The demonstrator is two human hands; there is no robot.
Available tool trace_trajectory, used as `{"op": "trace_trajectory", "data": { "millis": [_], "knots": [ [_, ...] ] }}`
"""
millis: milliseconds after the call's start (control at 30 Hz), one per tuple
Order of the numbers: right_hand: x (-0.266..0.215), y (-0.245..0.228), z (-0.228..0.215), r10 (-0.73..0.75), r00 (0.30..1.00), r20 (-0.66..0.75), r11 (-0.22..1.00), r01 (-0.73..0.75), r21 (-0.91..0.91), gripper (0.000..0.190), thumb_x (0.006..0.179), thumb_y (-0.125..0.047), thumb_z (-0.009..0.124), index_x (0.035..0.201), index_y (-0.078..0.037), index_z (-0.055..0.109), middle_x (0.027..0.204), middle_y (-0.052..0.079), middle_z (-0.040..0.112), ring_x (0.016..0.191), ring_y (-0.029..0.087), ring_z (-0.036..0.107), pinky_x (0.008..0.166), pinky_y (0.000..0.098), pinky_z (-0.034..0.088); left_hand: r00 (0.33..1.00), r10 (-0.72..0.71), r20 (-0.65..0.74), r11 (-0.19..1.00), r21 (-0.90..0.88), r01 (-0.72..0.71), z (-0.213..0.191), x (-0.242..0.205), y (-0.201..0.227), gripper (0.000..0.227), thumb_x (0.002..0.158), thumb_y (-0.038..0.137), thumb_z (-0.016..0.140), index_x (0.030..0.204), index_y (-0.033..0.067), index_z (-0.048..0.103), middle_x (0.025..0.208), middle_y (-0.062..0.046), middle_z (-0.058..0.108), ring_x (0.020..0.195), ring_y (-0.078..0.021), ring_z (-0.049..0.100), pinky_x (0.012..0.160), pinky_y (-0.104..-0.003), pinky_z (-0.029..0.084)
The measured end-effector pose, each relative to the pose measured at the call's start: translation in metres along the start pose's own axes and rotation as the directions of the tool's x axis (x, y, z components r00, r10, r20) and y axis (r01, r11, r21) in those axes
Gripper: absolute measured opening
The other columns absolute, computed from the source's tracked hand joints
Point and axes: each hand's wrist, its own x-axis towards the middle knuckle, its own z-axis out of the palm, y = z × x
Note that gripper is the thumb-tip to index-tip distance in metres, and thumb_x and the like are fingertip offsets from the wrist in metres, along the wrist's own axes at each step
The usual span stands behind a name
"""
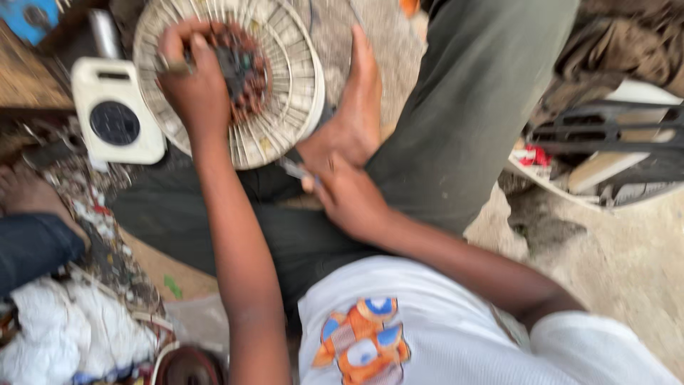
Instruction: The person sits on the floor and uses pliers to cut and remove copper wire from a motor stator. They repeatedly grip and pull the wire coils, stripping the stator of its windings.
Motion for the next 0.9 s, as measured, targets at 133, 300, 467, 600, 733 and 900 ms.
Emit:
{"op": "trace_trajectory", "data": {
  "millis": [133,300,467,600,733,900],
  "knots": [
    [0.014,0.013,0.008,0.285,0.909,0.303,0.808,-0.398,0.433,0.037,0.105,-0.029,0.055,0.130,-0.003,0.064,0.100,0.006,0.063,0.068,0.017,0.068,0.063,0.0302,0.056,0.999,-0.035,0.006,0.999,-0.028,0.036,0.002,0.000,-0.005,0.015,0.106,-0.004,0.056,0.112,0.0023,0.068,0.115,-0.010,0.074,0.107,-0.0265,0.071,0.098,-0.041,0.055],
    [0.029,0.009,0.008,0.216,0.896,0.388,0.633,-0.431,0.643,0.038,0.107,-0.027,0.055,0.132,0.001,0.062,0.107,0.003,0.058,0.077,0.007,0.066,0.057,0.0242,0.058,0.996,-0.092,0.021,0.995,-0.021,0.093,-0.001,-0.001,-0.005,0.018,0.102,-0.005,0.054,0.113,0.0020,0.067,0.121,-0.011,0.070,0.113,-0.0255,0.071,0.101,-0.040,0.056],
    [0.042,0.012,0.008,0.339,0.760,0.554,0.408,-0.649,0.642,0.039,0.105,-0.027,0.050,0.135,-0.003,0.057,0.090,0.005,0.066,0.054,0.011,0.063,0.049,0.0271,0.053,0.999,-0.012,0.039,1.000,0.005,0.012,0.001,-0.003,-0.010,0.022,0.100,-0.008,0.055,0.116,0.0028,0.066,0.129,-0.012,0.066,0.128,-0.0274,0.066,0.113,-0.043,0.053],
    [0.053,0.007,0.004,0.263,0.899,0.351,0.689,-0.429,0.584,0.042,0.106,-0.028,0.052,0.134,0.003,0.056,0.086,0.003,0.069,0.061,0.011,0.070,0.055,0.0274,0.059,0.997,-0.059,0.045,0.995,-0.074,0.062,0.000,-0.003,-0.009,0.022,0.098,-0.006,0.055,0.116,0.0026,0.065,0.129,-0.011,0.064,0.125,-0.0260,0.067,0.107,-0.041,0.058],
    [0.060,0.000,-0.007,0.304,0.893,0.331,0.863,-0.405,0.302,0.043,0.105,-0.031,0.052,0.134,-0.001,0.060,0.069,0.011,0.067,0.055,0.015,0.068,0.055,0.0313,0.056,0.999,-0.033,0.039,0.999,-0.032,0.034,-0.001,-0.001,-0.004,0.021,0.099,-0.006,0.057,0.116,0.0022,0.066,0.129,-0.011,0.065,0.125,-0.0259,0.067,0.107,-0.042,0.057],
    [0.067,-0.002,-0.014,0.310,0.906,0.290,0.913,-0.368,0.174,0.039,0.105,-0.029,0.052,0.131,-0.001,0.061,0.073,0.013,0.072,0.059,0.021,0.072,0.060,0.0354,0.057,0.998,-0.062,0.014,0.998,-0.002,0.062,0.000,0.001,-0.002,0.021,0.097,-0.004,0.054,0.111,0.0054,0.067,0.126,-0.009,0.069,0.121,-0.0243,0.070,0.105,-0.041,0.059]
  ]
}}
